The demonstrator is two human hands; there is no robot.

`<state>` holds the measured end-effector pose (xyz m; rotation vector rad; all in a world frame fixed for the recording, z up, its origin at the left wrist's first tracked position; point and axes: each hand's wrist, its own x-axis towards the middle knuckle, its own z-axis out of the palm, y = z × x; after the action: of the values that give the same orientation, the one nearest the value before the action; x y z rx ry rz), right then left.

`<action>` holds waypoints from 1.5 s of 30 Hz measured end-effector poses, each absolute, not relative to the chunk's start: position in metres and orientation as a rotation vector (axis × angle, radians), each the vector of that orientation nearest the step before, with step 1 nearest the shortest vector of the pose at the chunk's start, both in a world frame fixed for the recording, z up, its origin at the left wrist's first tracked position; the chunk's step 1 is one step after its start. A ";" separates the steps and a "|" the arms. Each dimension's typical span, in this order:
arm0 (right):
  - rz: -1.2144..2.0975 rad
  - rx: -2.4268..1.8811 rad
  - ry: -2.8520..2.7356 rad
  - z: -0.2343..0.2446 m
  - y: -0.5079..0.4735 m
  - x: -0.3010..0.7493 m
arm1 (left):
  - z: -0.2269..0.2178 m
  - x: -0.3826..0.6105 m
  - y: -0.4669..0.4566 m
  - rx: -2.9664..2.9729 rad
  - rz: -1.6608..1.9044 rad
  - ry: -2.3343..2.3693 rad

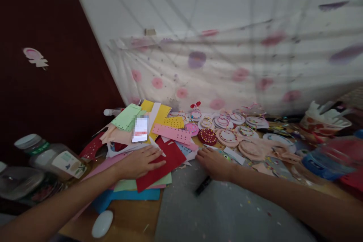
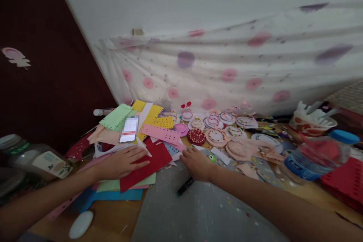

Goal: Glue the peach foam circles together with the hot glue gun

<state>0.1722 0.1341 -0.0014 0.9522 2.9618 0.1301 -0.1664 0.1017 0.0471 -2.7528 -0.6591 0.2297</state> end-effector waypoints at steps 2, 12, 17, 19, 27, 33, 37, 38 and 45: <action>0.154 0.981 2.967 0.003 0.151 0.155 | 0.044 -0.158 0.119 -2.781 0.151 -0.611; 0.183 1.288 2.859 -0.014 0.202 0.082 | 0.059 -0.127 0.184 -2.766 0.113 -0.778; 0.020 1.268 2.886 -0.017 0.208 0.107 | 0.065 -0.145 0.197 -2.703 0.009 -1.044; -0.060 1.311 2.911 -0.011 0.213 0.121 | 0.063 -0.147 0.203 -2.607 -0.094 -1.250; -0.213 1.789 3.061 0.037 0.240 0.161 | 0.041 -0.112 0.237 -2.501 -0.237 -1.636; -0.320 1.888 3.102 0.047 0.235 0.172 | 0.023 -0.072 0.268 -2.484 -0.345 -1.830; -0.412 1.858 3.133 0.040 0.229 0.174 | 0.040 -0.076 0.283 -2.280 -0.616 -2.101; -0.440 1.862 3.137 0.039 0.230 0.173 | 0.049 -0.080 0.286 -2.224 -0.702 -2.146; -0.700 1.787 3.282 0.046 0.256 0.107 | 0.100 -0.082 0.268 -2.194 -1.228 -2.162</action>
<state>0.1074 0.2563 0.0458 1.7871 3.2823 -0.7004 -0.0823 0.2676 0.1001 -2.1943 -2.1621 -1.2285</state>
